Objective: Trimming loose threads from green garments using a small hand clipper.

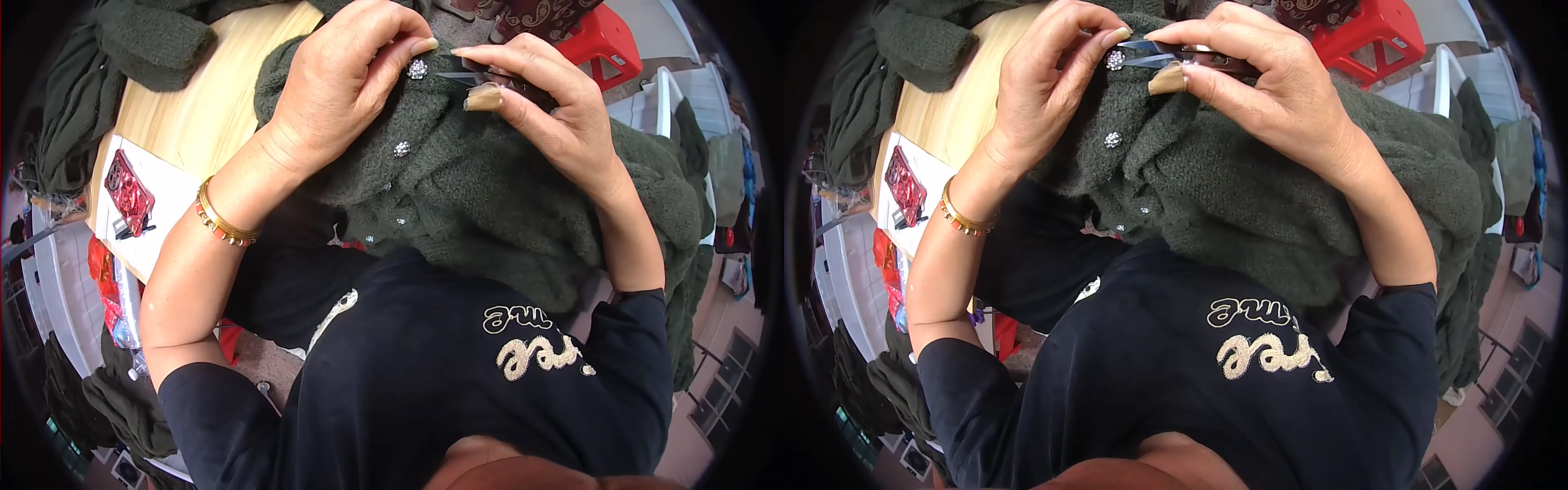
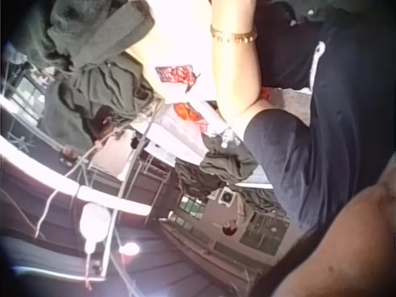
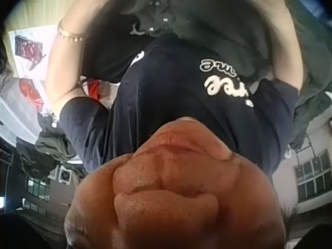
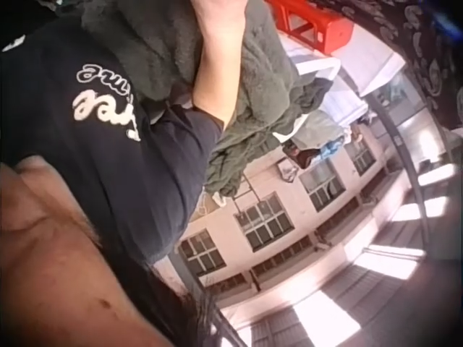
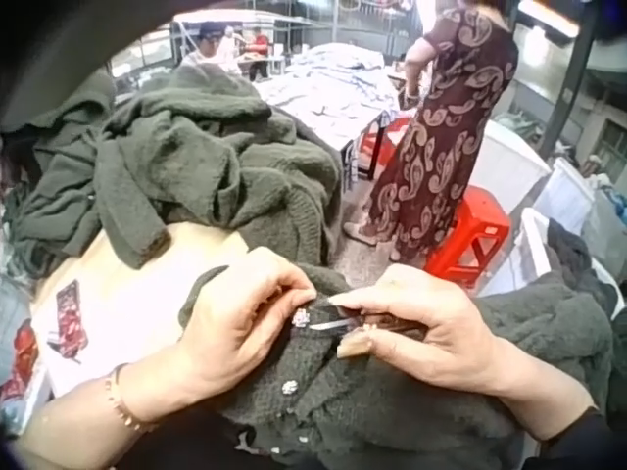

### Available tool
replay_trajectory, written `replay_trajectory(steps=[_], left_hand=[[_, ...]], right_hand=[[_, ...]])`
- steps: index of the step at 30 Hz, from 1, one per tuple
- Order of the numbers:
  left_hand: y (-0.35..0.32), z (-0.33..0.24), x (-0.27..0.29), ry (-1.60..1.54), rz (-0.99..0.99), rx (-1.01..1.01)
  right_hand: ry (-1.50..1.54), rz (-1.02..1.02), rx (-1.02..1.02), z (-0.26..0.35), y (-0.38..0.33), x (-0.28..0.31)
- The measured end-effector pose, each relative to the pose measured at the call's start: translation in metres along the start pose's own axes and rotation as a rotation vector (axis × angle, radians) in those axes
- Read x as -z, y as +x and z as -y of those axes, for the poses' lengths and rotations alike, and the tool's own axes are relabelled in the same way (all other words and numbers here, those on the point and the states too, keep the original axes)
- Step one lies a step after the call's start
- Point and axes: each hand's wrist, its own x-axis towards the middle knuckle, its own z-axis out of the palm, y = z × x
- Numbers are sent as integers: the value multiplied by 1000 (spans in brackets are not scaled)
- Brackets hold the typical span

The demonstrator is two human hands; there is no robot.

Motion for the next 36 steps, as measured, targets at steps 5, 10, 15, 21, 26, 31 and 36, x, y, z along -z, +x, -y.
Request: replay_trajectory(steps=[5, 10, 15, 21, 26, 31, 36], left_hand=[[10, -22, 6, -12, 71, 210], [10, -25, 5, -30, 47, 224], [10, -22, 8, -41, 41, 258], [12, -26, 6, -135, 43, 312], [6, 24, -18, -390, -80, -73], [4, 44, -32, -617, -165, -488], [5, -26, 3, -362, 103, 485]], right_hand=[[-6, -32, -72, 3, 5, -3], [5, 8, -69, 1, 11, -3], [45, 8, -83, -1, 15, -3], [68, 25, -124, -5, 14, 2], [46, 42, -76, -3, 17, 1], [44, 62, -43, -4, 16, 3], [52, 20, -24, -8, 11, 0]])
